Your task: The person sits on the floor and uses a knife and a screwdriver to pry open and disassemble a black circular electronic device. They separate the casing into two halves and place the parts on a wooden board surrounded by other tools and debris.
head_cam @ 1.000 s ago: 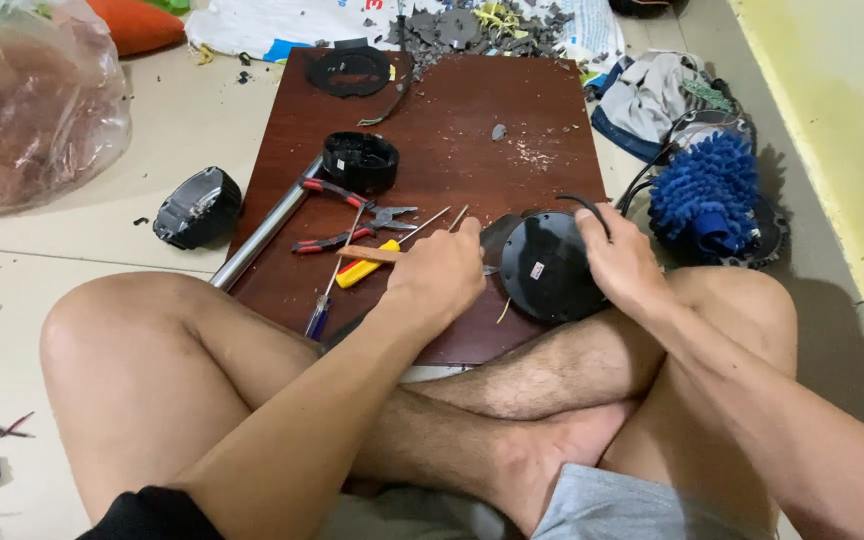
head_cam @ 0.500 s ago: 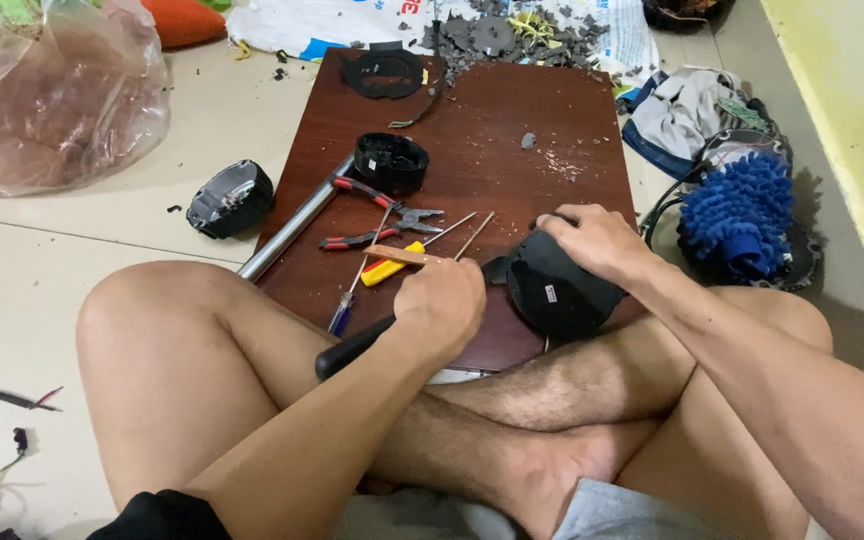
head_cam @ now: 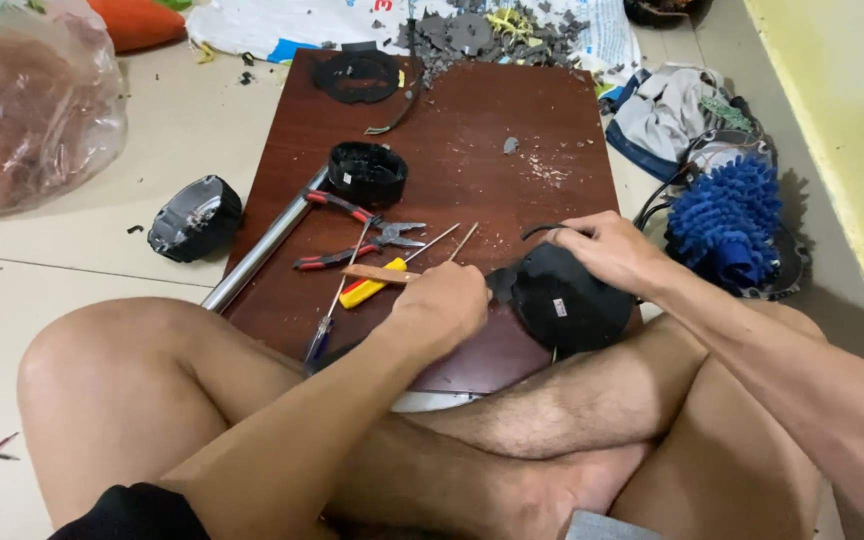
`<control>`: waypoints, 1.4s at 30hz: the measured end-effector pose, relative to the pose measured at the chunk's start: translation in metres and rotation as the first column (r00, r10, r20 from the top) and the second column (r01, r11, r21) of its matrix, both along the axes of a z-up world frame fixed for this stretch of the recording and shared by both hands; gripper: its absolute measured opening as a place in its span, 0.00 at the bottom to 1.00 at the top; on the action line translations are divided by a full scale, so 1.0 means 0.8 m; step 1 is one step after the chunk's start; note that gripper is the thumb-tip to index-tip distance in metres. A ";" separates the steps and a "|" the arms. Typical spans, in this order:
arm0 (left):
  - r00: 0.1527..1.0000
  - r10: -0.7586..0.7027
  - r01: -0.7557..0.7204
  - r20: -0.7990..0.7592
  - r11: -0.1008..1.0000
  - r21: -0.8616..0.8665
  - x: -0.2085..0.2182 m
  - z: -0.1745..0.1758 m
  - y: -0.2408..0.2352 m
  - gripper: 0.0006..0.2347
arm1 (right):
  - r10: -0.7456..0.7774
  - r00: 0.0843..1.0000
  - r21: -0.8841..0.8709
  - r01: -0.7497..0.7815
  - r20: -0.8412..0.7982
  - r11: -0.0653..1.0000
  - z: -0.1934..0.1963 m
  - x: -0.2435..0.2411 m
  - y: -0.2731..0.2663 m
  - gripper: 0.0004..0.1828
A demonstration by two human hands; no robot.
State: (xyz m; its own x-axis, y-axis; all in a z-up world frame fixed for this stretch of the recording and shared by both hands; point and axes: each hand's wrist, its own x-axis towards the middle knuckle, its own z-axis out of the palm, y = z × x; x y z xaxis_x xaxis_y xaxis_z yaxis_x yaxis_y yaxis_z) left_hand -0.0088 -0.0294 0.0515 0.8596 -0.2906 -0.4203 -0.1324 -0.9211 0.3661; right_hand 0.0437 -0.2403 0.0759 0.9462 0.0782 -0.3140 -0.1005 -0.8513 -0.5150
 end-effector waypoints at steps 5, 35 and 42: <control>0.976 0.045 -0.070 -0.212 0.991 -0.112 0.004 0.009 0.034 0.19 | 0.001 1.000 0.044 -0.001 0.004 0.999 0.014 -0.004 0.004 0.27; 0.962 0.110 -0.119 -0.250 0.993 -0.020 0.017 0.011 0.005 0.20 | 0.185 0.971 -0.041 -0.193 -0.154 0.980 -0.003 0.083 0.002 0.38; 0.951 0.211 -0.197 -0.226 0.977 0.083 -0.003 0.026 -0.017 0.18 | -0.360 0.901 0.023 0.366 0.242 0.931 -0.023 -0.008 -0.029 0.54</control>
State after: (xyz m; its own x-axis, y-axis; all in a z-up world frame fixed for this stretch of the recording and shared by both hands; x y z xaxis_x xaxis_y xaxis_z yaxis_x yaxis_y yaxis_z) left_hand -0.0112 -0.0433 0.0721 0.7745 -0.0886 -0.6263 0.1425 -0.9402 0.3093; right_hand 0.0371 -0.2637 0.0574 0.9544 -0.2891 -0.0744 -0.2819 -0.7910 -0.5430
